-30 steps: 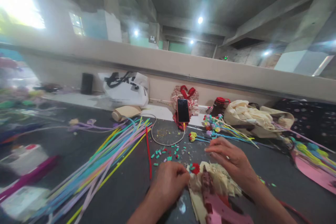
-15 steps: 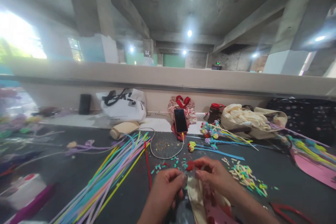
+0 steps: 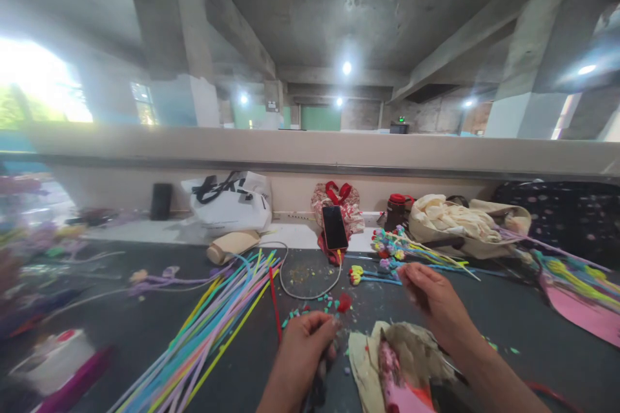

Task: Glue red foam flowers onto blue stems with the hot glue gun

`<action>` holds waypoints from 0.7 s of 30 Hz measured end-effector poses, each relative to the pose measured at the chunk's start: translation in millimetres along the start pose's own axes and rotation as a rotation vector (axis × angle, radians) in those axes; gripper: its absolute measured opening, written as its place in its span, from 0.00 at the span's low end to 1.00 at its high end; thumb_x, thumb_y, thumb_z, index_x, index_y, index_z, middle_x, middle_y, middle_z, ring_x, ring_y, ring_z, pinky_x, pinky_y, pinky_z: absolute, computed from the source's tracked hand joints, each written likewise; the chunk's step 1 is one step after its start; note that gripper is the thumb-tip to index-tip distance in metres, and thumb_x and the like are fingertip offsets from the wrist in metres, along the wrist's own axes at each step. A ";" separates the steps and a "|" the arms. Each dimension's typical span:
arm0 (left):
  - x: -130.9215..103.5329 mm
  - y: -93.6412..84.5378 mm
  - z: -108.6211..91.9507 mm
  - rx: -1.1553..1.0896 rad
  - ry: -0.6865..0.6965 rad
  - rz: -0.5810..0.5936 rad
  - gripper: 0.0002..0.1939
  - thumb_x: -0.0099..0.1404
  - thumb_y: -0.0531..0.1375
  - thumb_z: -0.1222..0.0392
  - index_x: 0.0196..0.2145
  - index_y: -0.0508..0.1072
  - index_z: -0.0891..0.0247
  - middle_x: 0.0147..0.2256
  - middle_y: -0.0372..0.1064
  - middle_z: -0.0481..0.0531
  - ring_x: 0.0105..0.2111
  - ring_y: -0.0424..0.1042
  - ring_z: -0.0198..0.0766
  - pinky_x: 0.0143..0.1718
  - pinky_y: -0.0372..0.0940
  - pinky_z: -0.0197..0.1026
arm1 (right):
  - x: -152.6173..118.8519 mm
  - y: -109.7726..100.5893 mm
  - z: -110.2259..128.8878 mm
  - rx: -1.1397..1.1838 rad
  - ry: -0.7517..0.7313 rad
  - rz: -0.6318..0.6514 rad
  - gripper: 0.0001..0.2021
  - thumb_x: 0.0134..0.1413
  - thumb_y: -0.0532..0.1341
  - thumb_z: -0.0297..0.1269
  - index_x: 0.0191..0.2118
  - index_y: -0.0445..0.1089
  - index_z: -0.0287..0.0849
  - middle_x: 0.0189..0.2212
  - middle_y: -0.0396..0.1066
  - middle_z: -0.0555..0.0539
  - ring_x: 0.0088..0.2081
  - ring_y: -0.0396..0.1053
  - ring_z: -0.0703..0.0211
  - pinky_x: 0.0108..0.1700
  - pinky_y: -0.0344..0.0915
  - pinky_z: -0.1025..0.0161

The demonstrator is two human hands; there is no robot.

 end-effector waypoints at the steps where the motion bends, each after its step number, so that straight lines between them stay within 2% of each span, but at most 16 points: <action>1: -1.1 0.0 -0.5 -0.047 -0.013 0.010 0.14 0.49 0.59 0.51 0.21 0.68 0.66 0.11 0.61 0.43 0.08 0.52 0.23 0.11 0.43 0.29 | 1.7 -0.8 -2.4 -0.011 0.017 -0.005 0.12 0.41 0.62 0.45 0.26 0.70 0.41 0.17 0.61 0.55 0.17 0.52 0.69 0.18 0.45 0.70; 6: -2.4 -0.9 -2.7 -0.291 -0.075 0.106 0.15 0.51 0.59 0.50 0.28 0.70 0.67 0.15 0.63 0.44 0.11 0.57 0.24 0.11 0.40 0.27 | 0.6 10.8 -12.5 -0.276 -0.012 0.090 0.11 0.40 0.62 0.43 0.25 0.70 0.39 0.13 0.56 0.57 0.16 0.50 0.69 0.19 0.45 0.70; 9: 0.4 -2.4 -1.1 -0.375 -0.118 0.171 0.15 0.51 0.59 0.51 0.28 0.70 0.68 0.16 0.64 0.45 0.12 0.60 0.24 0.12 0.43 0.27 | -4.7 21.8 -17.2 -0.421 -0.085 0.191 0.08 0.39 0.62 0.39 0.24 0.69 0.39 0.15 0.59 0.56 0.19 0.53 0.68 0.21 0.49 0.69; 12: 2.6 -3.4 1.2 -0.419 -0.147 0.204 0.14 0.51 0.60 0.52 0.28 0.70 0.68 0.16 0.63 0.44 0.12 0.59 0.24 0.12 0.45 0.27 | -9.0 29.7 -24.2 -0.575 -0.155 0.279 0.08 0.43 0.59 0.37 0.20 0.66 0.39 0.16 0.59 0.54 0.21 0.56 0.66 0.23 0.51 0.69; 15: 2.0 -3.0 2.4 -0.442 -0.159 0.212 0.14 0.51 0.60 0.53 0.28 0.69 0.68 0.16 0.63 0.44 0.12 0.59 0.24 0.12 0.46 0.27 | -11.5 33.3 -29.4 -0.748 -0.212 0.313 0.12 0.47 0.55 0.35 0.17 0.65 0.39 0.16 0.59 0.53 0.22 0.58 0.64 0.24 0.52 0.68; 19: -0.4 -2.9 2.6 -0.451 -0.172 0.196 0.13 0.50 0.61 0.53 0.27 0.70 0.68 0.16 0.64 0.44 0.12 0.60 0.24 0.12 0.47 0.27 | -16.0 38.4 -26.0 -0.871 -0.353 0.372 0.05 0.45 0.57 0.30 0.25 0.70 0.41 0.24 0.66 0.51 0.29 0.64 0.61 0.31 0.57 0.67; 21: -0.9 -3.4 2.3 -0.445 -0.173 0.182 0.13 0.50 0.61 0.53 0.27 0.70 0.68 0.16 0.64 0.44 0.13 0.61 0.24 0.13 0.48 0.27 | -17.1 38.7 -24.7 -0.889 -0.372 0.369 0.05 0.45 0.57 0.29 0.29 0.70 0.42 0.26 0.67 0.51 0.29 0.65 0.61 0.31 0.58 0.67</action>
Point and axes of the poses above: each hand's wrist, its own x-axis towards the middle knuckle, its own y-axis out of the palm, z = x × y, the point moved 4 cm from there along x, towards the middle knuckle
